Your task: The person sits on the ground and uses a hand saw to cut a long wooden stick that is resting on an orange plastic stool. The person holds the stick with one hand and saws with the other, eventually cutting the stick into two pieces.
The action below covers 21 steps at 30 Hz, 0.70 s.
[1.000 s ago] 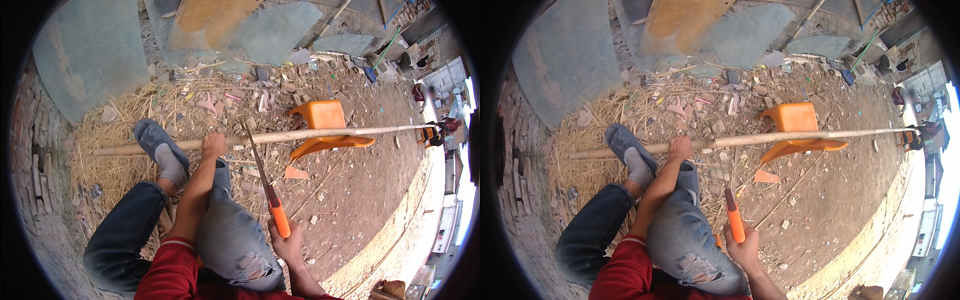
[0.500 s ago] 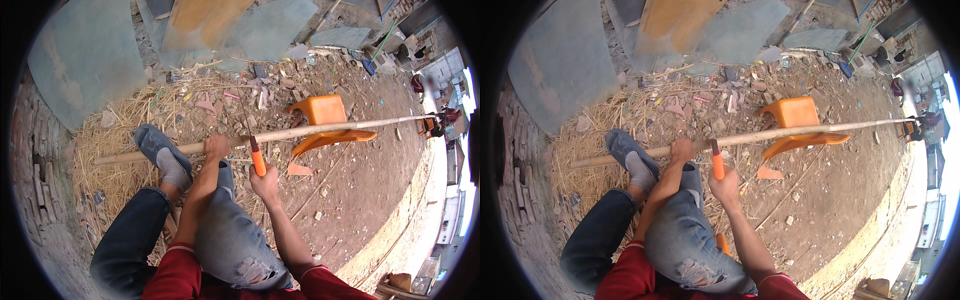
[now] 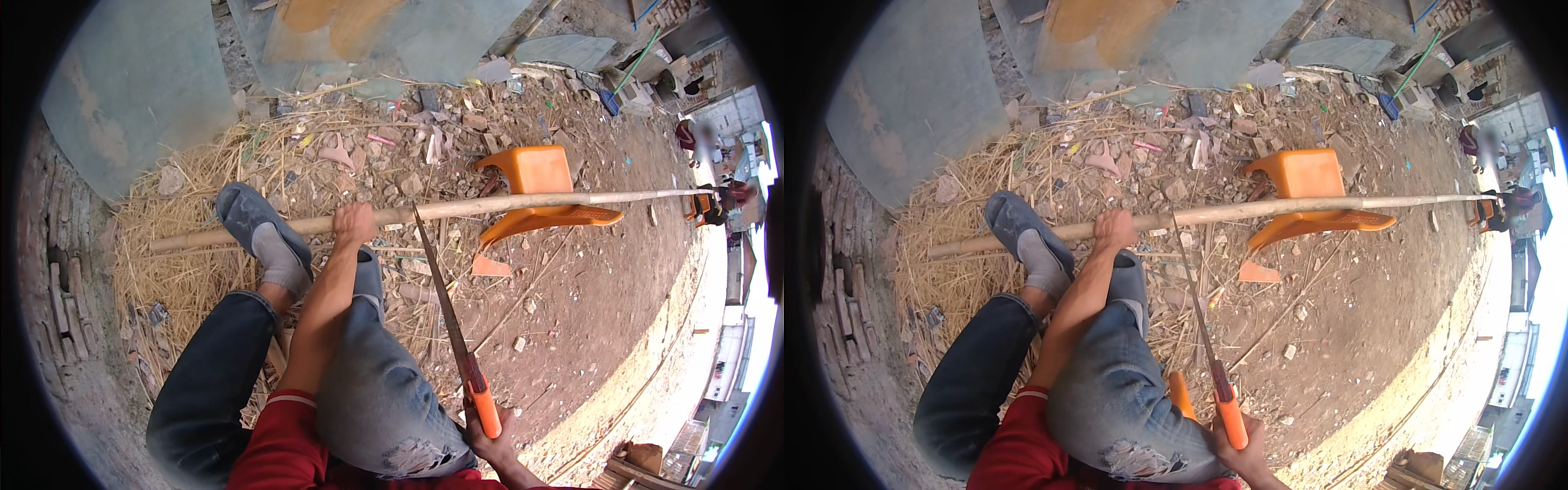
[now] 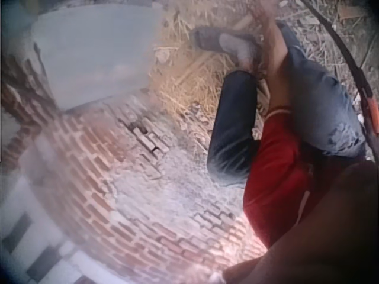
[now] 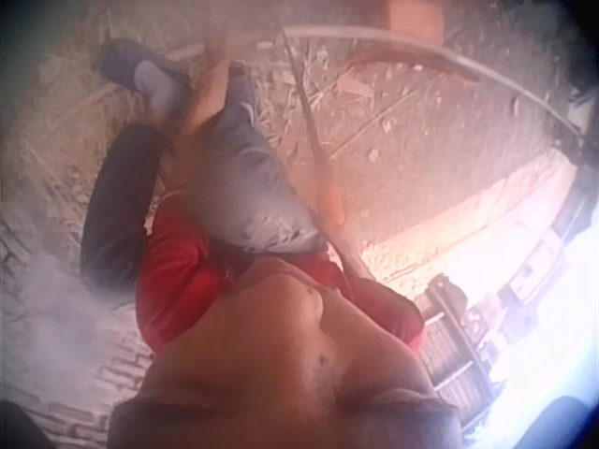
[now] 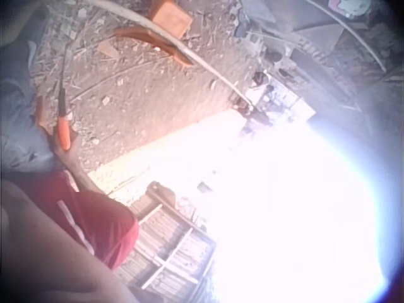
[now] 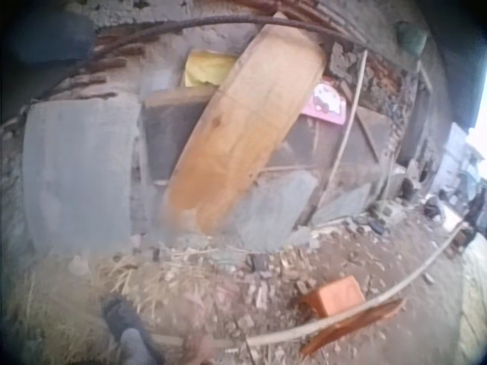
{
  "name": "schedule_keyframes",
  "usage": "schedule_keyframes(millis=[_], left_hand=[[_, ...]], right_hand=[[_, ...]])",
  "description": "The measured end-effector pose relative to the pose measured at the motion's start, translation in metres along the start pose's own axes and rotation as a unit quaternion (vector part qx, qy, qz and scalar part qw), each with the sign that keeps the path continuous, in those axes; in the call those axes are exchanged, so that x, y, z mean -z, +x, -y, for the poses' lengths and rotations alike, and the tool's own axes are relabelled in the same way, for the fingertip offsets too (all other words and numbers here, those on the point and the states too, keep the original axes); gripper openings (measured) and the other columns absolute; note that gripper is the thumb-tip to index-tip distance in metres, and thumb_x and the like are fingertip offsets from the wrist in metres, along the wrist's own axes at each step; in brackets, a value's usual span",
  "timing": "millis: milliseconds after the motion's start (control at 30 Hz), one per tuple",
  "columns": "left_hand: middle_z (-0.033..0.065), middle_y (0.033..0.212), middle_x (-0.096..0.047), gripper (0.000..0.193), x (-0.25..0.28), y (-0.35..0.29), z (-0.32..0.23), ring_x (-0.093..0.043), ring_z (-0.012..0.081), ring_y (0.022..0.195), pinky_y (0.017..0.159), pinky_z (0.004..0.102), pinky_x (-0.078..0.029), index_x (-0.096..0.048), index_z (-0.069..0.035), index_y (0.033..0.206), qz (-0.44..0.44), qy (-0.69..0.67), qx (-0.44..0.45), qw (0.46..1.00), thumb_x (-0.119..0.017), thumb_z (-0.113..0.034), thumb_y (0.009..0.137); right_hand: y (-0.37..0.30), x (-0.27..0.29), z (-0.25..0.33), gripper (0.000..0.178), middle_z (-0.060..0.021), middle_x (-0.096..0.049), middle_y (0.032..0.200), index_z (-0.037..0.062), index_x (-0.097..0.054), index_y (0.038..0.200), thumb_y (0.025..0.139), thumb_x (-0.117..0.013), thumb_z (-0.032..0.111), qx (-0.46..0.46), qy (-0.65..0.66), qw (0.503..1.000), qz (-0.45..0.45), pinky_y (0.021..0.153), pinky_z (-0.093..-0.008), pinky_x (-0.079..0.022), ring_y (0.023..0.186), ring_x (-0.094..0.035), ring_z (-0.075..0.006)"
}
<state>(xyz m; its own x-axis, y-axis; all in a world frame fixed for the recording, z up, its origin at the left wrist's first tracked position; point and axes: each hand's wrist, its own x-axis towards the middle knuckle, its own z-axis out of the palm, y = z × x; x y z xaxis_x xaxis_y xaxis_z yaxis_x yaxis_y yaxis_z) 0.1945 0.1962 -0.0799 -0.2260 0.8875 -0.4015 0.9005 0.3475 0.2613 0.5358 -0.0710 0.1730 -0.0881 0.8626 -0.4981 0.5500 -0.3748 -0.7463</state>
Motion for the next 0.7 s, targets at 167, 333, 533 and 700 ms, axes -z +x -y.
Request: schedule_keyframes(millis=[167, 333, 533, 700], left_hand=[[0.0173, 0.104, -0.079, 0.025, -0.011, -0.001, -0.001, -0.076, 0.0305, 0.101, 0.089, 0.0382, -0.060, -0.082, -0.006, 0.102, -0.028, 0.011, -0.002, 1.000, -0.077, -0.017, 0.080], [0.0177, 0.112, -0.077, 0.028, -0.001, 0.003, -0.003, -0.074, 0.0310, 0.110, 0.095, 0.0394, -0.058, -0.082, -0.007, 0.105, 0.024, 0.011, 0.022, 0.999, -0.077, -0.018, 0.080], [0.0177, 0.108, -0.078, 0.028, -0.014, 0.005, -0.018, -0.074, 0.0311, 0.109, 0.094, 0.0399, -0.058, -0.081, -0.006, 0.105, 0.010, 0.001, 0.005, 1.000, -0.076, -0.016, 0.080], [0.0183, 0.107, -0.078, 0.026, 0.001, -0.003, 0.002, -0.074, 0.0305, 0.107, 0.096, 0.0401, -0.057, -0.081, -0.007, 0.102, -0.001, 0.008, 0.022, 1.000, -0.078, -0.019, 0.079]], right_hand=[[0.134, -0.043, -0.001, 0.022, -0.0012, -0.058, 0.061, -0.0008, -0.064, 0.077, 0.095, -0.067, 0.012, 0.075, 0.031, 0.997, -0.017, 0.053, -0.0316, -0.043, 0.057, -0.052, -0.0080], [0.271, -0.083, 0.085, 0.029, -0.0118, -0.059, 0.059, -0.0050, -0.064, 0.076, 0.090, -0.065, 0.020, 0.120, 0.053, 0.990, -0.055, 0.057, -0.0384, -0.047, 0.057, -0.057, -0.0165], [0.164, -0.054, -0.015, 0.022, -0.0048, -0.057, 0.061, -0.0024, -0.064, 0.077, 0.092, -0.069, 0.014, 0.080, 0.073, 0.992, -0.069, 0.057, -0.0338, -0.046, 0.058, -0.054, -0.0105], [0.015, -0.022, -0.029, 0.019, -0.0049, -0.059, 0.060, -0.0008, -0.065, 0.076, 0.092, -0.069, 0.010, 0.022, 0.016, 0.999, -0.021, 0.054, -0.0331, -0.047, 0.055, -0.057, -0.0105]])
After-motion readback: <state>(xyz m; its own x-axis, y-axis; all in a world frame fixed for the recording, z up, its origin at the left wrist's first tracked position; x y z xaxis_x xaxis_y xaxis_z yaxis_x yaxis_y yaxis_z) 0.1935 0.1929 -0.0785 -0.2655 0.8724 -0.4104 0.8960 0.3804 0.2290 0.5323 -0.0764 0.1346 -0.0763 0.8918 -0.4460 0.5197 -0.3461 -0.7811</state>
